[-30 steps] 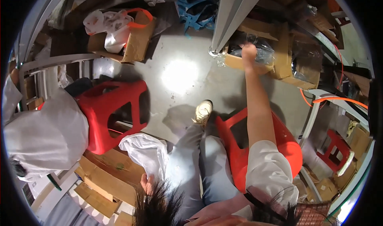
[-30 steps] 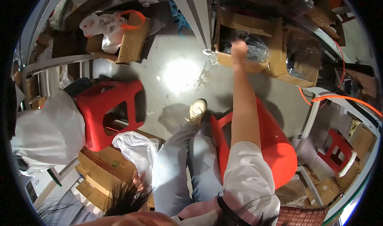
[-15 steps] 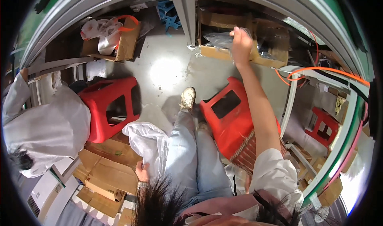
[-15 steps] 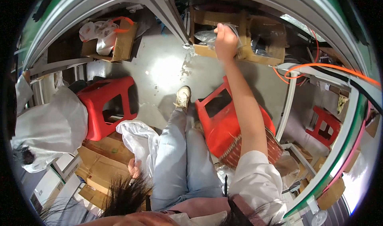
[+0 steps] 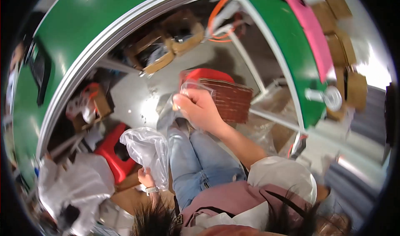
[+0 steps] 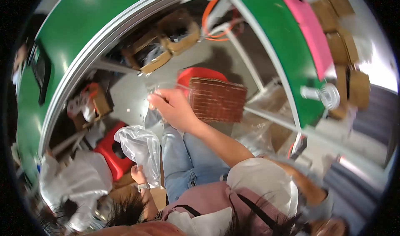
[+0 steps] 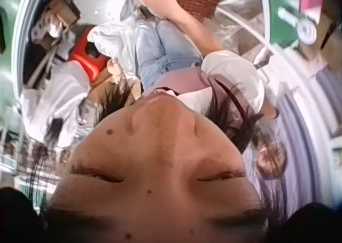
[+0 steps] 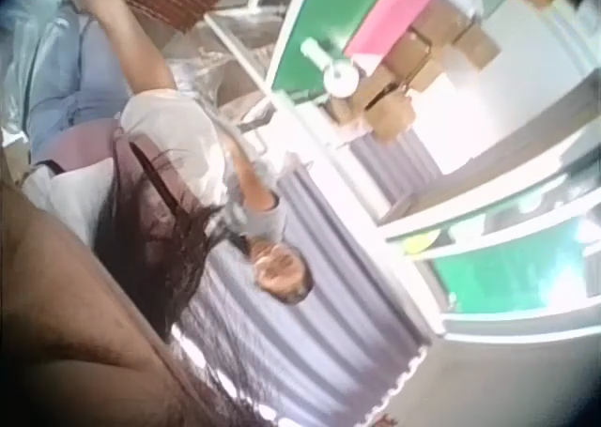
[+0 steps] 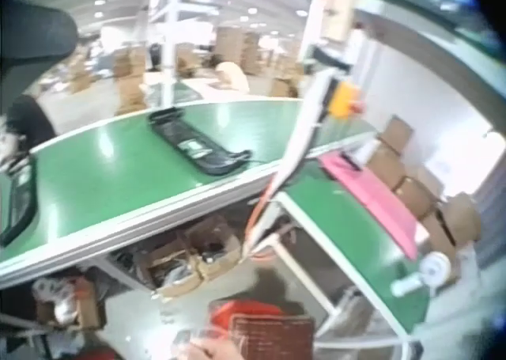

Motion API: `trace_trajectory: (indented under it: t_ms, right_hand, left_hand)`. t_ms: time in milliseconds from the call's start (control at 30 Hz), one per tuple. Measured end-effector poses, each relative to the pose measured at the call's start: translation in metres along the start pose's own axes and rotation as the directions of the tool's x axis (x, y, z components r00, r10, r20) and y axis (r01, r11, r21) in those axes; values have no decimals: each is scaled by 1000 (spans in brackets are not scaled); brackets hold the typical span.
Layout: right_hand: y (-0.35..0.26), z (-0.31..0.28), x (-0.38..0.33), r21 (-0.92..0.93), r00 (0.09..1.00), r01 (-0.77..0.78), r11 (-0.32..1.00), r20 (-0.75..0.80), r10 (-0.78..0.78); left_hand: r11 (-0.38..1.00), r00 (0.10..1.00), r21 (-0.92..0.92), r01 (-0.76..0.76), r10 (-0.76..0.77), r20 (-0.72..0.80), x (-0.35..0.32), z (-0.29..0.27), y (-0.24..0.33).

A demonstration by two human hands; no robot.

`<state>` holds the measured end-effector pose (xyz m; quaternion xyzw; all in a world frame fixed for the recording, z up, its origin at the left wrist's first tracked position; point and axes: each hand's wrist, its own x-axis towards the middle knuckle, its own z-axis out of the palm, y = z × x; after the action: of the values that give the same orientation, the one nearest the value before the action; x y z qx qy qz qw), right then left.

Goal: Packing small black plastic components into clear plastic bags at a factory workstation.

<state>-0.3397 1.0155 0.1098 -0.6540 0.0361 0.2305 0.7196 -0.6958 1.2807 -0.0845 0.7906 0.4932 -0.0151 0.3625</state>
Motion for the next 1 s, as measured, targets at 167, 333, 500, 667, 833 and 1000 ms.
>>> trace_trajectory:
  t_ms: [167,333,500,667,833,1000]
  right_hand:
    - [-79,-54,-140,-84,998,57,995,29,-55]
    - [-142,-103,-238,-264,903,118,957,-373,-214]
    - [-214,-164,-253,-163,720,394,904,-557,-414]
    - [-244,-225,-267,-425,625,423,800,-503,-597]
    - [-251,-293,-238,-699,326,331,634,-546,-772]
    - [-204,-350,-176,-909,331,-40,415,-404,-853]
  left_hand:
    - [981,980,93,-172,161,114,0,-28,67]
    - [923,918,130,-362,329,223,-6,-35,138]
    - [824,800,67,-562,522,296,-19,-53,221]
    - [800,777,4,-600,582,239,-62,-65,259]
    - [833,807,-233,-501,547,221,-126,-68,273]
    - [731,729,-234,-641,675,110,-186,-68,287]
